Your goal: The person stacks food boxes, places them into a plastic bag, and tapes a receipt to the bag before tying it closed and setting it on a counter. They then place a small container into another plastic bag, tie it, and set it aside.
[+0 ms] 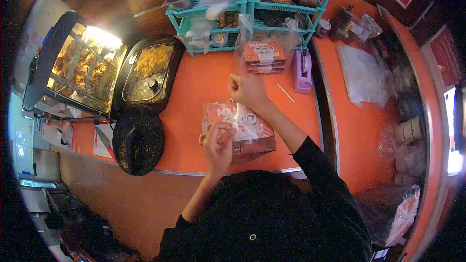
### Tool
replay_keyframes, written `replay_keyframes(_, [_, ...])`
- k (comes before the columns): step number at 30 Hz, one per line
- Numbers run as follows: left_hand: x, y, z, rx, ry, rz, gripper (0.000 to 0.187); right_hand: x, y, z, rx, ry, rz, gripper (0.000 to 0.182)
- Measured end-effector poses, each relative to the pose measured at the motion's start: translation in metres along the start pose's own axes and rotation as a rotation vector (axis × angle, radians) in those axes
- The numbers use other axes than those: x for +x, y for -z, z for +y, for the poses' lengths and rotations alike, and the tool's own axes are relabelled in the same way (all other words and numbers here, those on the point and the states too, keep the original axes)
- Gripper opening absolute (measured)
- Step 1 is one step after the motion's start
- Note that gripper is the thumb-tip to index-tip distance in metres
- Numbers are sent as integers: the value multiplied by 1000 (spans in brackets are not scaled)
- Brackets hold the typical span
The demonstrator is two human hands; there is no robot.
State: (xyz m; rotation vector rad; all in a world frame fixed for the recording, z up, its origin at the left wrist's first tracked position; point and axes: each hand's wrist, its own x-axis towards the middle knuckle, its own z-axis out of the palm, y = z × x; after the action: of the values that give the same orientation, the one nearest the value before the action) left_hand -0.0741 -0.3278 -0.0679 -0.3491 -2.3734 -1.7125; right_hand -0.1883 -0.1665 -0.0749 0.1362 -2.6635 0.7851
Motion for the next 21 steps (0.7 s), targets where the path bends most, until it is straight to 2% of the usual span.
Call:
replay_keyframes(2, [-2, -1, 3, -54, 29, 10, 15, 1, -1, 1, -41, 22, 1, 15])
replay_keyframes(4, [-7, -1, 11, -400, 270, -116, 15, 4, -3, 5, -42, 44, 41, 14])
replay_keyframes(6, [-22, -8, 7, -462, 267, -102, 19, 4, -8, 9, -49, 67, 88, 13])
replay_keyframes(8, [-35, -11, 13, -531, 268, -96, 24, 5, -15, 9, -2, 213, 221, 13])
replay_keyframes(9, [-40, -8, 21, -632, 343, -100, 30, 3, -16, 10, -17, 196, 225, 13])
replay_keyframes(11, [-45, -3, 36, -743, 412, -135, 37, 6, -13, 4, -78, 97, 45, 12])
replay_keyframes(12, [-44, 0, 40, -791, 420, -175, 39, 10, -12, 4, -100, 71, 60, 12])
replay_keyframes(14, [-52, 3, 38, -841, 434, -238, 42, 10, -9, 6, -118, 58, -91, 19])
replay_keyframes(16, [-57, 3, 27, -965, 378, -298, 44, 9, 17, 14, -54, 66, -62, 22])
replay_keyframes(17, [-58, 11, 27, -969, 372, -307, 44, 10, 32, 21, 32, 95, -49, 26])
replay_keyframes(19, [-62, 36, 38, -548, 557, -519, 32, 16, 70, 78, -79, 237, 351, 28])
replay_keyframes(20, [-69, 46, 41, -377, 494, -478, 25, 9, 110, 104, -27, -112, 139, 19])
replay_keyframes(21, [-77, 53, 38, -280, 453, -399, 19, 6, 136, 161, -7, -38, 396, 15])
